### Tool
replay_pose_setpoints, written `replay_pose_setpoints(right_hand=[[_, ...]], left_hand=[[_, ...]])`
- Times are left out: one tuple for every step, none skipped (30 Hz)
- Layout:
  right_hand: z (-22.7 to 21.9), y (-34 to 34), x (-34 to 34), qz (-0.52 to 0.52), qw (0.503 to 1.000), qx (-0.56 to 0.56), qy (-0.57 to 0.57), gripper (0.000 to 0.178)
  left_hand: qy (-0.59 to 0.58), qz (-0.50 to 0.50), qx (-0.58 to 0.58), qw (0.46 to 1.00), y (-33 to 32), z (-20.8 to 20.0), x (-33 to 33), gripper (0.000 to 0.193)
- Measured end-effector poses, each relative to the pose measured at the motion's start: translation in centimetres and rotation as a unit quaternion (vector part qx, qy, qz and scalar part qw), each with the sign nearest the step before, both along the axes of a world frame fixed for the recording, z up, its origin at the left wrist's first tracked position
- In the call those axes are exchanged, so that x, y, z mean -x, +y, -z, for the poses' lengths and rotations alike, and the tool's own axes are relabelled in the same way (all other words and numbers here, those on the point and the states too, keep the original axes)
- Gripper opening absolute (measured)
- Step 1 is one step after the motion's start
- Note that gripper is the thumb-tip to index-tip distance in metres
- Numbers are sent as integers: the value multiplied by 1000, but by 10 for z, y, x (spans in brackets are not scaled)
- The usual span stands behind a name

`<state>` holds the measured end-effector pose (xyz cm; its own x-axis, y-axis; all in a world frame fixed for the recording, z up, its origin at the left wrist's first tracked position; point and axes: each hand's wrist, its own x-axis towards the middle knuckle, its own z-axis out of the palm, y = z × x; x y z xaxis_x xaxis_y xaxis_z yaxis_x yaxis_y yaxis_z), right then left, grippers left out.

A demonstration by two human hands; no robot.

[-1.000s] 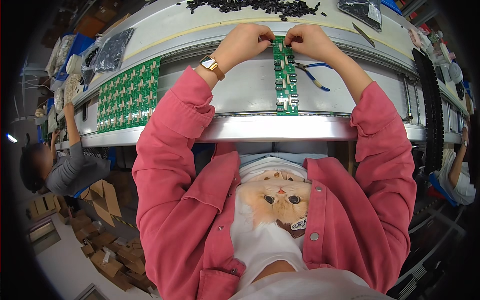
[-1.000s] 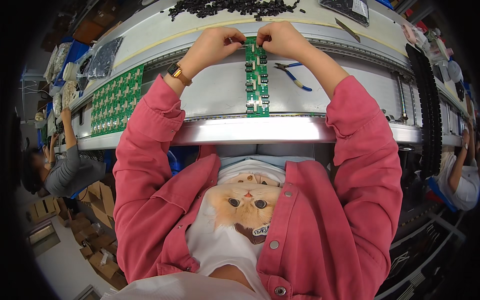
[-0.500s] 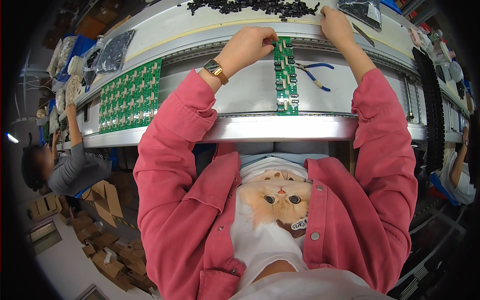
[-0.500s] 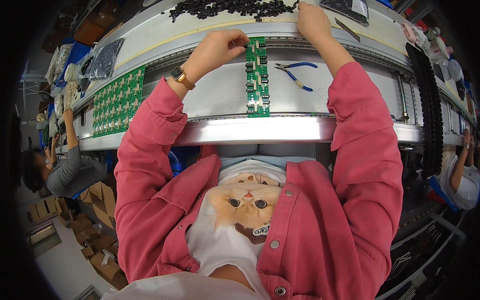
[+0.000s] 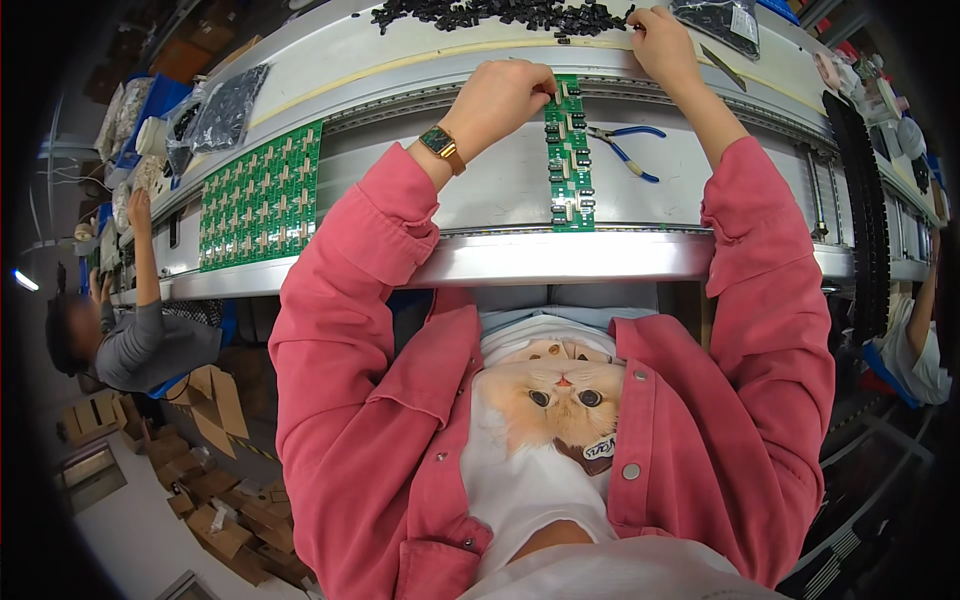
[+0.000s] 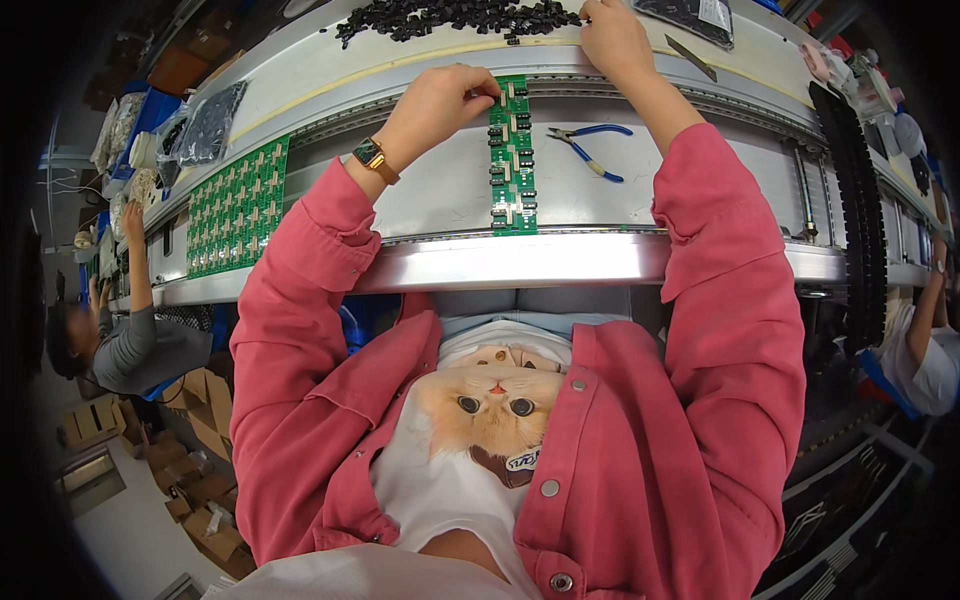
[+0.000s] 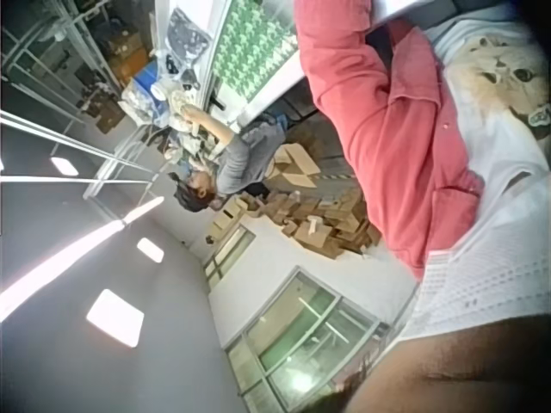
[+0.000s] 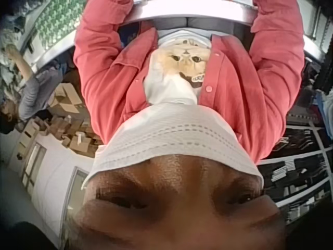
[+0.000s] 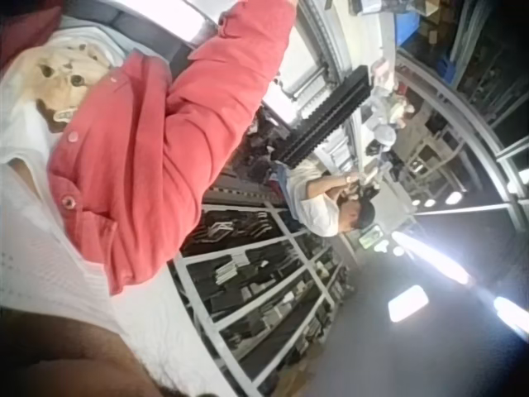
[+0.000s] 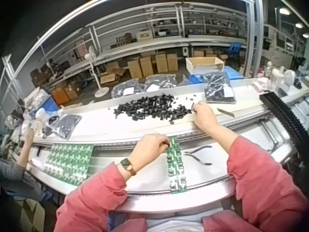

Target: Assembling small electronic components onto printed circuit board strips on a production line.

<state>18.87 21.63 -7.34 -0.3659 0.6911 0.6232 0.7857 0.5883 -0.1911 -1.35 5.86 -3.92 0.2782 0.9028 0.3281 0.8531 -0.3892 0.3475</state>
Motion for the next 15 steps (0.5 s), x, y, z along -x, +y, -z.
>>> replay_pose_setpoints(right_hand=[[2, 4, -2, -23, 1000, 2, 20, 19], [4, 8, -5, -45, 998, 4, 39, 20], [7, 11, -9, -66, 996, 6, 59, 21], [1, 5, -5, -69, 996, 7, 59, 21], [-4, -3, -2, -73, 995, 32, 54, 20], [-16, -16, 2, -78, 994, 55, 49, 18], [-26, -27, 4, -79, 993, 78, 44, 17], [-31, -33, 6, -80, 991, 101, 38, 16], [-32, -35, 5, -78, 991, 100, 39, 16], [-32, -36, 4, -84, 991, 94, 43, 17], [-31, -37, 4, -91, 991, 89, 47, 17], [-31, -38, 4, -98, 990, 83, 50, 17], [-30, -39, 4, -105, 990, 77, 54, 18], [-29, -39, 4, -105, 990, 77, 54, 18], [-28, -40, 5, -114, 989, 67, 59, 18]], left_hand=[[1, -1, 0, 1000, 0, -1, -1, 10], [1, -2, 1, 1000, 1, -2, -3, 10], [1, -2, 1, 1000, 2, -2, -5, 10], [2, -5, 2, 1000, 0, -1, -3, 10], [4, -8, -3, 1000, 0, 0, -1, 9], [6, -13, -9, 1000, -2, 0, 1, 9], [8, -14, -16, 1000, -2, 0, 1, 9], [10, -15, -22, 1000, -2, 1, 2, 9], [10, -12, -22, 1000, -1, 1, 1, 9], [14, -5, -31, 999, 0, 1, 0, 9], [18, 1, -40, 999, 1, 2, -1, 9], [23, 7, -49, 999, 1, 2, -1, 9], [27, 13, -58, 998, 2, 2, -1, 9], [27, 13, -58, 998, 2, 3, -1, 9], [33, 14, -63, 997, 2, 4, -1, 9]])
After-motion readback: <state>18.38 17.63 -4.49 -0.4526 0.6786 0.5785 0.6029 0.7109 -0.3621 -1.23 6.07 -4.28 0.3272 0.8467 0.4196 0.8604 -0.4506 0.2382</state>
